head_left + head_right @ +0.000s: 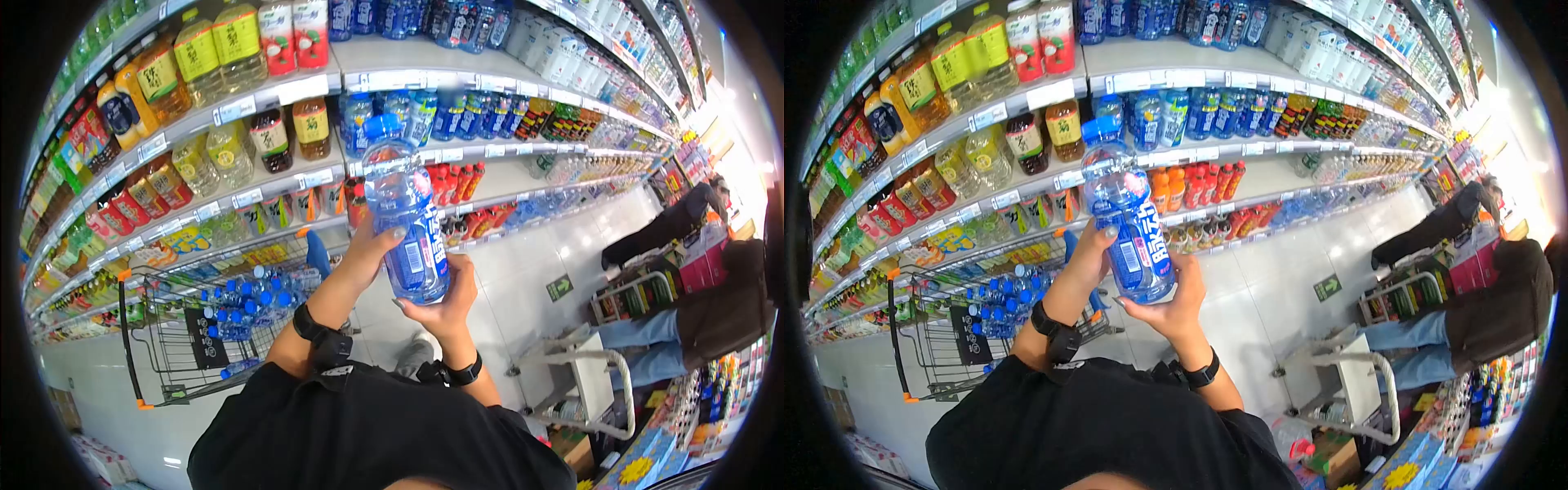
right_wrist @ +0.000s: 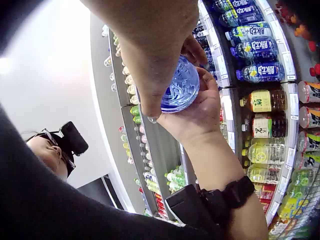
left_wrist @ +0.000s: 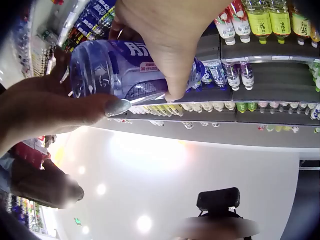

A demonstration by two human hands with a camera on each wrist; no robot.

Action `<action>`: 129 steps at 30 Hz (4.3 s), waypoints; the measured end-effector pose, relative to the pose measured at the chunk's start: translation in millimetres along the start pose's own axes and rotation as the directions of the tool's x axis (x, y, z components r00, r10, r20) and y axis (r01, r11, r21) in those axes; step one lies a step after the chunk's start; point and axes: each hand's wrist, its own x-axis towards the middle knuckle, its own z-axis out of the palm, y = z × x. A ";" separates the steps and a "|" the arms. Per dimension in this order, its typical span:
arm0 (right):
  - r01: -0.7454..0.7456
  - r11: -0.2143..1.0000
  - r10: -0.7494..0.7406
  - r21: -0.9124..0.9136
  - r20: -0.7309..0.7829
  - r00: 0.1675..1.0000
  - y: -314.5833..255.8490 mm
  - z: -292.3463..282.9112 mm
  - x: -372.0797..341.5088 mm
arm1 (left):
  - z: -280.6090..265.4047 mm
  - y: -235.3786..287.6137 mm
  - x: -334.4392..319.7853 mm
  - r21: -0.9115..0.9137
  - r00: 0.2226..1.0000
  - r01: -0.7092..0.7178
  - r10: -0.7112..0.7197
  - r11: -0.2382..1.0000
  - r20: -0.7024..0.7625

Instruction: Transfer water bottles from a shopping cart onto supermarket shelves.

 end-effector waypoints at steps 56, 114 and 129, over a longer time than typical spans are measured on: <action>0.161 0.952 -0.243 0.259 0.326 0.914 243.4 150.1 436.6 | -57.7 39.9 378.5 0.970 0.511 -0.171 0.827 -0.172 0.236; 0.433 0.895 -0.263 -0.106 0.658 0.705 219.1 165.1 496.9 | -106.4 100.0 408.0 0.935 0.798 0.351 0.539 -0.054 -0.269; -0.003 0.964 -0.236 0.264 0.867 0.440 383.3 45.3 37.8 | -62.3 -307.8 11.7 0.285 0.742 0.349 -0.078 0.893 -0.665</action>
